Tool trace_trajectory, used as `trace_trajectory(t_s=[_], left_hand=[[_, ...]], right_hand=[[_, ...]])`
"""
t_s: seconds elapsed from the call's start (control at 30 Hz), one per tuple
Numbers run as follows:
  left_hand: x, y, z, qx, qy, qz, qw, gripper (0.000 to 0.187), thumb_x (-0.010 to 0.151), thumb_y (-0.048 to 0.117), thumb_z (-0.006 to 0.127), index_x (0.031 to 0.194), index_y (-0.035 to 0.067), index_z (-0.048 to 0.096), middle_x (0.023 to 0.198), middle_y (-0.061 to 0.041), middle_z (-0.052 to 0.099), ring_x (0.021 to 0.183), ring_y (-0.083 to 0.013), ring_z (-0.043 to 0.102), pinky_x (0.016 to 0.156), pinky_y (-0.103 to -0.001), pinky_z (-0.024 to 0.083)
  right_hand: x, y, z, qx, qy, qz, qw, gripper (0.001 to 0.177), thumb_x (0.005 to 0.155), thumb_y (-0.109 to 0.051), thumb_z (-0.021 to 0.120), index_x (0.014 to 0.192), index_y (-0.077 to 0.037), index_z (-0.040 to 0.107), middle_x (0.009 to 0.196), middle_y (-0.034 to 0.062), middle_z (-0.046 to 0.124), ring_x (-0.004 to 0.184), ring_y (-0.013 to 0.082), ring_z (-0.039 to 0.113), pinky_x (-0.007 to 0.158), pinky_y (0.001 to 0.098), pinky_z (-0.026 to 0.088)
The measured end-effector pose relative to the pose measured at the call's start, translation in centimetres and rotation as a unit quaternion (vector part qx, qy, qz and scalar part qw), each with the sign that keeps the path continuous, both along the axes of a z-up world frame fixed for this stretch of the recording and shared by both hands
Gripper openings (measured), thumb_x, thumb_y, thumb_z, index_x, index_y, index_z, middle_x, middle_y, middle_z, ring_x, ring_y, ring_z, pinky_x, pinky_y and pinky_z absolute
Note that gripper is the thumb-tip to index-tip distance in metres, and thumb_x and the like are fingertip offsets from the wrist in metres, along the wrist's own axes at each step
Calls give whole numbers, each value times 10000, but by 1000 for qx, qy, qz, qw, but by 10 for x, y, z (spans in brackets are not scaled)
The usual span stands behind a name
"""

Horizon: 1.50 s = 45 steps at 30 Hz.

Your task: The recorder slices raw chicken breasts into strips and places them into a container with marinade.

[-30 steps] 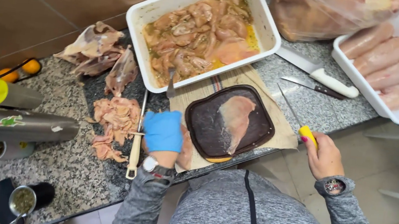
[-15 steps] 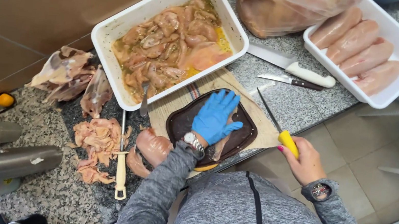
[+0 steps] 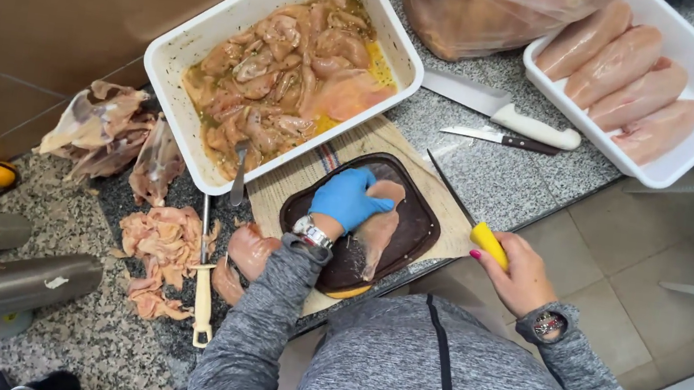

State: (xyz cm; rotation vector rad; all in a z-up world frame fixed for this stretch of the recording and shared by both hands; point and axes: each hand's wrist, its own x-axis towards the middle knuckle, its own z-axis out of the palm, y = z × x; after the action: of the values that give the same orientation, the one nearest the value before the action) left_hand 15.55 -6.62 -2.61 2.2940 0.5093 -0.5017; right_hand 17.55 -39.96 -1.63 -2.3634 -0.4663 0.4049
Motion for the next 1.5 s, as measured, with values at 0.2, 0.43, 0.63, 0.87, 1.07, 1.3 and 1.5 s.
trace_trajectory(t_s=[0.2, 0.43, 0.63, 0.87, 1.07, 1.3, 1.5], left_hand=[[-21, 21, 0, -196, -76, -61, 976, 451, 883, 429, 710, 1152, 84, 604, 939, -99, 685, 868, -250, 680, 778, -357, 526], [-57, 36, 84, -318, -58, -130, 937, 367, 927, 369, 713, 1136, 83, 616, 989, -31, 669, 950, -105, 610, 857, -291, 522], [-34, 28, 67, -251, -13, -194, 948, 363, 912, 400, 691, 1103, 96, 643, 928, -45, 710, 888, -125, 649, 805, -310, 540], [15, 10, -28, -60, -201, -115, 971, 339, 814, 303, 779, 1035, 70, 669, 966, -163, 706, 920, -349, 666, 798, -429, 536], [-19, 2, -6, 83, -380, -69, 919, 150, 946, 228, 691, 1054, 123, 694, 1019, -139, 653, 962, -371, 612, 837, -473, 519], [-127, -22, 4, 10, -255, -308, 917, 446, 902, 495, 688, 853, 54, 644, 891, -186, 625, 840, -423, 593, 720, -528, 490], [-136, -16, 47, 16, 20, -364, 931, 580, 950, 597, 585, 679, 86, 635, 748, -184, 625, 735, -417, 619, 640, -549, 463]], right_hand=[[-4, -8, 5, 5, -6, -7, 1000, 416, 901, -313, 728, 1181, -11, 667, 1060, 178, 698, 916, 334, 704, 800, 398, 550], [-26, -24, 9, 2, -14, -34, 999, 412, 904, -319, 728, 1171, -10, 675, 1056, 176, 702, 905, 328, 704, 796, 395, 547], [-48, -32, 2, -2, -1, -75, 997, 419, 897, -332, 737, 1161, -11, 679, 1027, 170, 703, 871, 317, 704, 773, 391, 547], [-68, -38, -6, 0, -1, -88, 996, 430, 895, -335, 736, 1172, -12, 677, 1024, 173, 701, 881, 316, 698, 781, 396, 546], [-81, -39, -14, 5, 13, -92, 996, 425, 896, -336, 735, 1170, -17, 672, 998, 171, 700, 848, 296, 703, 760, 393, 553], [-80, -3, 0, 58, 186, -124, 973, 432, 921, -314, 660, 1283, -88, 598, 763, 78, 714, 575, 168, 692, 534, 354, 566], [-71, 16, -15, 67, 90, -8, 994, 407, 949, -324, 652, 1276, -89, 597, 819, 122, 745, 653, 225, 725, 619, 370, 567]])
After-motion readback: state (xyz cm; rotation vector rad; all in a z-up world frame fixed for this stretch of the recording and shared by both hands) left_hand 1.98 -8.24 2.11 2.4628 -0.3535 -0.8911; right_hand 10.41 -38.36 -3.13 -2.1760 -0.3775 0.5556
